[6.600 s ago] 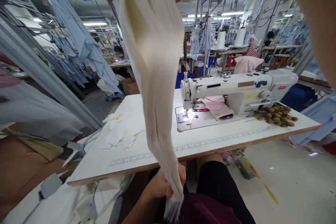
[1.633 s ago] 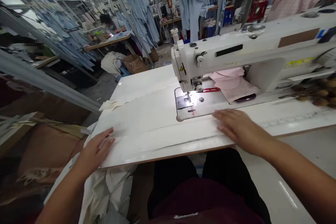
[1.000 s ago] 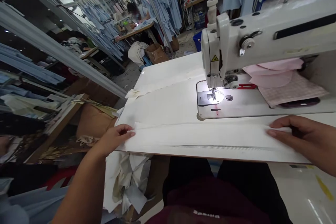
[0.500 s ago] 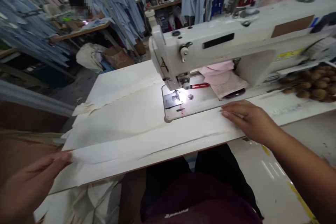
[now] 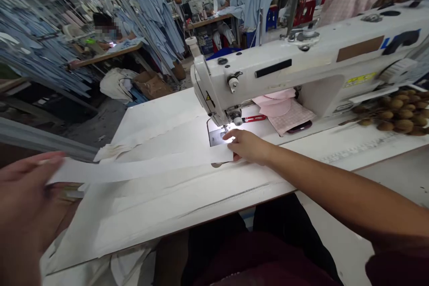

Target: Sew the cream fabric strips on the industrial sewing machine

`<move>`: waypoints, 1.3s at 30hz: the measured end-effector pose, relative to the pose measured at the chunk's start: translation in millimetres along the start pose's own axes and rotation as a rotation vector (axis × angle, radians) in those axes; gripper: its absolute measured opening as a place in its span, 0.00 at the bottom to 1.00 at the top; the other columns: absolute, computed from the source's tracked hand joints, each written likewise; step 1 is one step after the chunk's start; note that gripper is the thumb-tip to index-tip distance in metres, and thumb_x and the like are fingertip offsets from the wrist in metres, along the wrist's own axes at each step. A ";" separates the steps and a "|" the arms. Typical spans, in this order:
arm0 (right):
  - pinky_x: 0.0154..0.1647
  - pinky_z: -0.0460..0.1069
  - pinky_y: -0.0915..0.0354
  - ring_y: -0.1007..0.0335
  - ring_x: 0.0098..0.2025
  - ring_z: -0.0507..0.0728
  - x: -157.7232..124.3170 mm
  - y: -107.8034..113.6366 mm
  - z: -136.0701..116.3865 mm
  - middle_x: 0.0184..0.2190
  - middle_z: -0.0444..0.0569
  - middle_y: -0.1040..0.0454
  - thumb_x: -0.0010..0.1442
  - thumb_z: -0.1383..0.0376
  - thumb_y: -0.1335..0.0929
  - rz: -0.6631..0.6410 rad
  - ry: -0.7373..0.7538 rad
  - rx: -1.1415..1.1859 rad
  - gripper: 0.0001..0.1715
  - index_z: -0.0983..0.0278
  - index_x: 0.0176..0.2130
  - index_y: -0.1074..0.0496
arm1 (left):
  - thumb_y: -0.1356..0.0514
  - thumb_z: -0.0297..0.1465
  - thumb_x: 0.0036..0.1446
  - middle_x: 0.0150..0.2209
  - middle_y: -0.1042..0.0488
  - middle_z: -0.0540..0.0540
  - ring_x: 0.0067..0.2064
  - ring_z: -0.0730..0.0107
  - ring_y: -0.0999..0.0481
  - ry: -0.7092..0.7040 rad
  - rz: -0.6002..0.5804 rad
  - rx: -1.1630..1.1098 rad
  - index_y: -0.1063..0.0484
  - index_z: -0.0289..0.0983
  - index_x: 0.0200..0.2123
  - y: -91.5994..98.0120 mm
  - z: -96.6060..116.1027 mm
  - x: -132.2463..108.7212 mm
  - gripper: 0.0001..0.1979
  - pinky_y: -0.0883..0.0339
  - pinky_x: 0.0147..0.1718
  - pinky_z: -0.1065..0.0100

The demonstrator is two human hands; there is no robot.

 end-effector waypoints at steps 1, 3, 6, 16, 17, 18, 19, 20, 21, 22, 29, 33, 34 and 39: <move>0.22 0.45 0.42 0.34 0.25 0.51 1.5 -1.2 1.5 0.24 0.43 0.30 0.57 0.67 0.37 0.001 -0.010 -0.018 0.19 0.61 0.50 0.35 | 0.48 0.52 0.50 0.20 0.29 0.56 0.26 0.66 0.27 0.043 0.066 -0.077 0.29 0.47 0.41 -10.1 14.9 -2.4 0.22 0.36 0.16 0.67; 0.20 0.44 0.45 0.34 0.25 0.52 1.6 -1.8 3.3 0.24 0.43 0.29 0.58 0.67 0.38 0.003 -0.014 -0.035 0.20 0.60 0.51 0.36 | 0.39 0.46 0.42 0.20 0.34 0.56 0.23 0.73 0.32 0.037 -0.108 -0.177 0.29 0.41 0.36 -53.2 49.9 -7.1 0.20 0.33 0.18 0.70; 0.19 0.44 0.45 0.34 0.25 0.52 -0.1 -1.5 3.1 0.25 0.44 0.29 0.58 0.67 0.38 0.006 -0.004 -0.031 0.21 0.60 0.52 0.37 | 0.39 0.42 0.44 0.19 0.40 0.56 0.20 0.77 0.37 -0.109 -0.409 -0.193 0.30 0.38 0.35 -119.7 99.5 -18.7 0.16 0.35 0.18 0.72; 0.26 0.46 0.41 0.36 0.26 0.52 2.8 2.5 2.9 0.21 0.40 0.36 0.64 0.58 0.42 0.001 0.092 -0.027 0.20 0.62 0.53 0.39 | 0.51 0.36 0.59 0.31 0.26 0.49 0.29 0.71 0.27 -0.353 -0.889 -0.154 0.35 0.40 0.42 -206.6 161.9 -52.9 0.11 0.33 0.25 0.69; 0.26 0.46 0.41 0.37 0.25 0.52 3.2 1.9 3.6 0.21 0.40 0.36 0.63 0.57 0.40 -0.008 0.110 -0.027 0.22 0.62 0.53 0.39 | 0.52 0.36 0.60 0.33 0.25 0.48 0.30 0.71 0.27 -0.322 -0.889 -0.189 0.35 0.39 0.42 -206.2 159.4 -49.7 0.12 0.33 0.25 0.69; 0.25 0.46 0.41 0.38 0.24 0.52 3.5 1.0 4.6 0.21 0.40 0.37 0.61 0.56 0.38 -0.019 0.125 -0.035 0.24 0.62 0.54 0.40 | 0.52 0.37 0.59 0.35 0.25 0.46 0.31 0.70 0.27 -0.300 -0.867 -0.207 0.34 0.39 0.41 -204.8 156.0 -44.9 0.12 0.32 0.25 0.69; 0.25 0.47 0.41 0.38 0.24 0.52 3.7 0.2 5.6 0.22 0.39 0.37 0.59 0.57 0.36 -0.024 0.137 -0.054 0.26 0.62 0.55 0.41 | 0.52 0.38 0.59 0.36 0.25 0.46 0.32 0.69 0.27 -0.297 -0.837 -0.205 0.34 0.38 0.39 -203.0 152.5 -39.8 0.12 0.32 0.26 0.68; 0.26 0.47 0.41 0.38 0.25 0.52 3.9 -0.3 6.4 0.23 0.39 0.37 0.57 0.58 0.34 -0.021 0.149 -0.080 0.28 0.61 0.56 0.41 | 0.50 0.39 0.58 0.37 0.26 0.45 0.34 0.68 0.27 -0.315 -0.810 -0.188 0.33 0.38 0.38 -201.4 149.6 -35.3 0.12 0.31 0.28 0.67; 0.28 0.47 0.40 0.38 0.26 0.52 3.9 -0.2 6.9 0.24 0.40 0.37 0.56 0.60 0.33 -0.006 0.163 -0.109 0.30 0.60 0.56 0.41 | 0.47 0.40 0.56 0.39 0.26 0.45 0.37 0.66 0.27 -0.354 -0.798 -0.161 0.32 0.39 0.39 -200.5 147.8 -32.1 0.13 0.31 0.31 0.65; 0.30 0.48 0.39 0.37 0.28 0.52 3.9 0.3 7.0 0.26 0.41 0.36 0.55 0.62 0.33 0.013 0.179 -0.134 0.30 0.59 0.57 0.41 | 0.43 0.40 0.53 0.42 0.27 0.44 0.40 0.64 0.28 -0.407 -0.801 -0.130 0.32 0.39 0.41 -200.6 147.1 -30.4 0.14 0.31 0.35 0.63; 0.28 0.47 0.43 0.40 0.27 0.52 2.7 4.6 5.5 0.24 0.40 0.39 0.58 0.63 0.36 0.058 0.186 -0.133 0.25 0.60 0.55 0.39 | 0.42 0.41 0.51 0.28 0.31 0.48 0.40 0.61 0.33 -0.607 -0.904 0.071 0.32 0.39 0.25 -211.4 149.1 -33.5 0.12 0.36 0.37 0.63; 0.27 0.46 0.45 0.42 0.25 0.51 3.5 6.0 5.0 0.21 0.38 0.41 0.58 0.63 0.36 0.070 0.171 -0.089 0.22 0.62 0.53 0.38 | 0.48 0.41 0.56 0.24 0.35 0.49 0.36 0.65 0.33 -0.632 -0.943 0.065 0.44 0.38 0.17 -209.2 150.1 -37.6 0.20 0.38 0.34 0.66; 0.27 0.46 0.45 0.42 0.25 0.51 4.1 6.0 5.1 0.21 0.38 0.40 0.58 0.63 0.36 0.074 0.171 -0.082 0.22 0.62 0.52 0.38 | 0.49 0.42 0.57 0.23 0.36 0.50 0.33 0.67 0.33 -0.611 -0.953 0.081 0.45 0.38 0.17 -208.1 148.5 -38.2 0.21 0.39 0.32 0.67; 0.26 0.46 0.47 0.42 0.24 0.51 6.6 4.6 6.0 0.21 0.37 0.41 0.57 0.63 0.36 0.073 0.181 -0.056 0.20 0.61 0.50 0.36 | 0.46 0.43 0.54 0.25 0.33 0.51 0.27 0.70 0.34 -0.557 -0.966 0.142 0.35 0.39 0.20 -202.8 144.7 -38.7 0.17 0.41 0.26 0.69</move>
Point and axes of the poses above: each hand's wrist, its own x-axis towards the middle knuckle, its own y-axis out of the back of the hand, z = x × y, the point moved 6 cm from there along x, towards the middle knuckle
